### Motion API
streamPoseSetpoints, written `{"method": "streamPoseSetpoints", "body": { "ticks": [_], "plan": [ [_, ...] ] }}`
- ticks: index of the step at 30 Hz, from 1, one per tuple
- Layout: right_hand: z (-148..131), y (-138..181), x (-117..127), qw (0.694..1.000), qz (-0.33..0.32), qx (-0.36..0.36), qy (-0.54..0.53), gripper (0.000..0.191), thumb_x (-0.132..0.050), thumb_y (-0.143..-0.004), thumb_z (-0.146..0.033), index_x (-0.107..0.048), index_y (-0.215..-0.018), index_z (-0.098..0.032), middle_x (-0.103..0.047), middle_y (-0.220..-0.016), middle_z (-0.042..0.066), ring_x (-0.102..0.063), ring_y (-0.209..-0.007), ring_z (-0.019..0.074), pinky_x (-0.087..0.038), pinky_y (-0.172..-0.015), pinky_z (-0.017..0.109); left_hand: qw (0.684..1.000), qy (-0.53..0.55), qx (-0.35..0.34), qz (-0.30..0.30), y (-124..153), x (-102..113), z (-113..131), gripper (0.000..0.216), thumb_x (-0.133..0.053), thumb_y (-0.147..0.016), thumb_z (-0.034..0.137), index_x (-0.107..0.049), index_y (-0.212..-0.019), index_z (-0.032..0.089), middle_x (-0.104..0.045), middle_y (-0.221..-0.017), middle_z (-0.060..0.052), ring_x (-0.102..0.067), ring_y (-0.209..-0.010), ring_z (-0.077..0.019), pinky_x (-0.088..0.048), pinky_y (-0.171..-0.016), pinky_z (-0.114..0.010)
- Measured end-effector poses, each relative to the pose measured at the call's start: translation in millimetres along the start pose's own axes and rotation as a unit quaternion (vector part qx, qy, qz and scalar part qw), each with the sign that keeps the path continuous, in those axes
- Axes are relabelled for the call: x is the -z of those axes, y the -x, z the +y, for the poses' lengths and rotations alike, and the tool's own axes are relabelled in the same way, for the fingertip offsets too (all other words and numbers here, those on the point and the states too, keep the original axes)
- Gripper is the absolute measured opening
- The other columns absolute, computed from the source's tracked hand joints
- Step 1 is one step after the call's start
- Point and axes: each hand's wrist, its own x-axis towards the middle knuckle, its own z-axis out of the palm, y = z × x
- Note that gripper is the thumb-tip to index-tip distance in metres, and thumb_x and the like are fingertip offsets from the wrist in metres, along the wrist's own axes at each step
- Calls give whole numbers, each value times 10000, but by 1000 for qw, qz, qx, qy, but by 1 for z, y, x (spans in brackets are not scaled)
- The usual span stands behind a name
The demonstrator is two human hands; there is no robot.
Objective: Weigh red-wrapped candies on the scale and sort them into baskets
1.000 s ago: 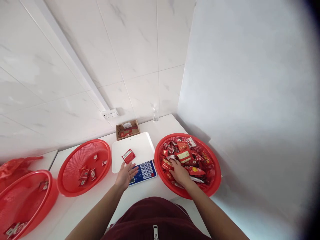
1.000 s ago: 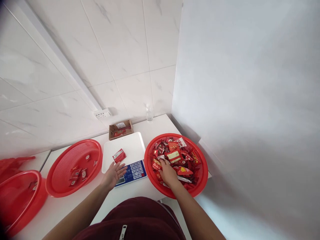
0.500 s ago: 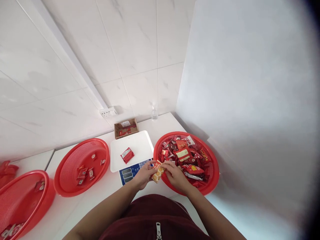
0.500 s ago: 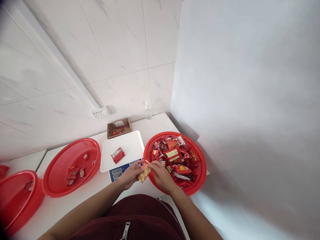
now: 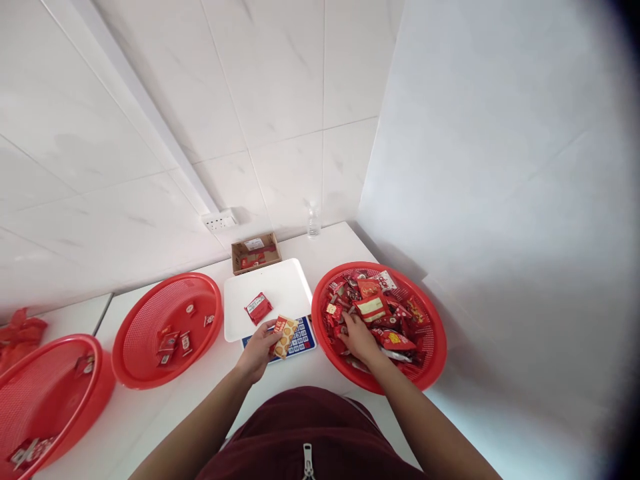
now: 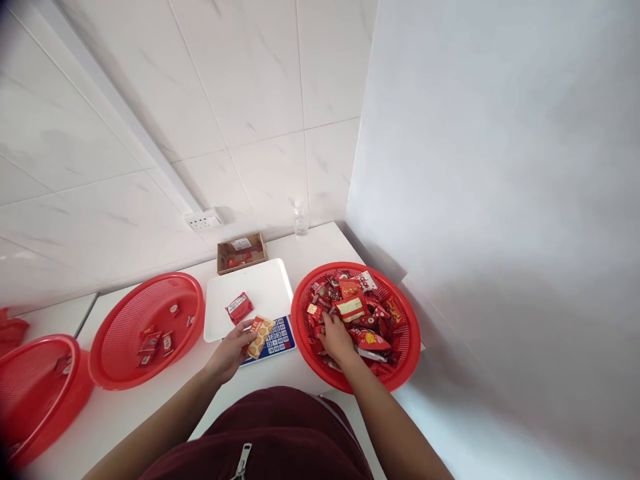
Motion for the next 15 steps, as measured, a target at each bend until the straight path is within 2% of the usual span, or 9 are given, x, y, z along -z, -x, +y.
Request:
{"method": "streamPoseSetpoints", "body": {
  "ticks": [2, 4, 7, 9, 12, 13, 15],
  "plan": [
    [-7, -4, -12, 999, 8, -12, 38, 708, -619, -724, -288, -332, -1356, -151, -358, -1362, 194, -384, -1225, 306, -326, -931, 342, 1000, 7, 2, -2, 1, 5, -3, 403, -675, -706, 217, -496, -1067, 195, -677, -959, -64, -663, -786, -169, -514, -678, -280],
    [-12, -8, -20, 997, 19, -25, 64, 744, -651, -693, -311, -334, -1348, -154, -343, -1351, 204, -387, -1203, 332, -333, -921, 373, 1000, 8, 4, 2, 1, 7, -5, 408, -673, -705, 211, -497, -1073, 190, -676, -956, -64, -661, -792, -171, -512, -686, -280],
    [-14, -12, -21, 997, 34, -19, 65, 583, -616, -712, -287, -426, -1251, -174, -448, -1233, 175, -470, -1096, 297, -362, -873, 355, 1000, 3, 11, 8, 1, 8, -7, 429, -673, -704, 212, -494, -1092, 182, -676, -939, -60, -657, -794, -167, -504, -687, -272],
    [-10, -12, -16, 999, 29, -16, 26, 430, -576, -718, -221, -500, -1139, -175, -512, -1138, 143, -523, -1008, 253, -377, -850, 327, 1000, -3, 17, 6, 0, 7, -8, 443, -673, -706, 218, -491, -1108, 177, -676, -932, -59, -654, -785, -162, -498, -685, -267],
    [0, -8, -7, 991, 23, -6, -133, 293, -509, -705, -137, -553, -991, -184, -593, -990, 79, -574, -897, 196, -418, -818, 305, 1000, -5, 17, -3, 0, 7, -8, 454, -675, -705, 233, -489, -1116, 173, -675, -930, -59, -650, -788, -161, -490, -686, -264],
    [3, -4, -3, 978, 20, -9, -209, 268, -500, -709, -148, -554, -968, -193, -615, -920, 52, -589, -844, 184, -444, -786, 303, 1000, -5, 17, -7, 1, 7, -7, 459, -678, -702, 238, -490, -1115, 174, -675, -931, -58, -649, -797, -163, -488, -689, -264],
    [8, 5, 5, 928, 5, -41, -370, 252, -521, -721, -218, -542, -971, -213, -636, -797, 6, -611, -728, 174, -493, -687, 306, 1000, -7, 17, -11, 2, 8, -7, 464, -683, -695, 246, -494, -1112, 178, -676, -925, -55, -647, -806, -166, -482, -690, -262]
  ]
}}
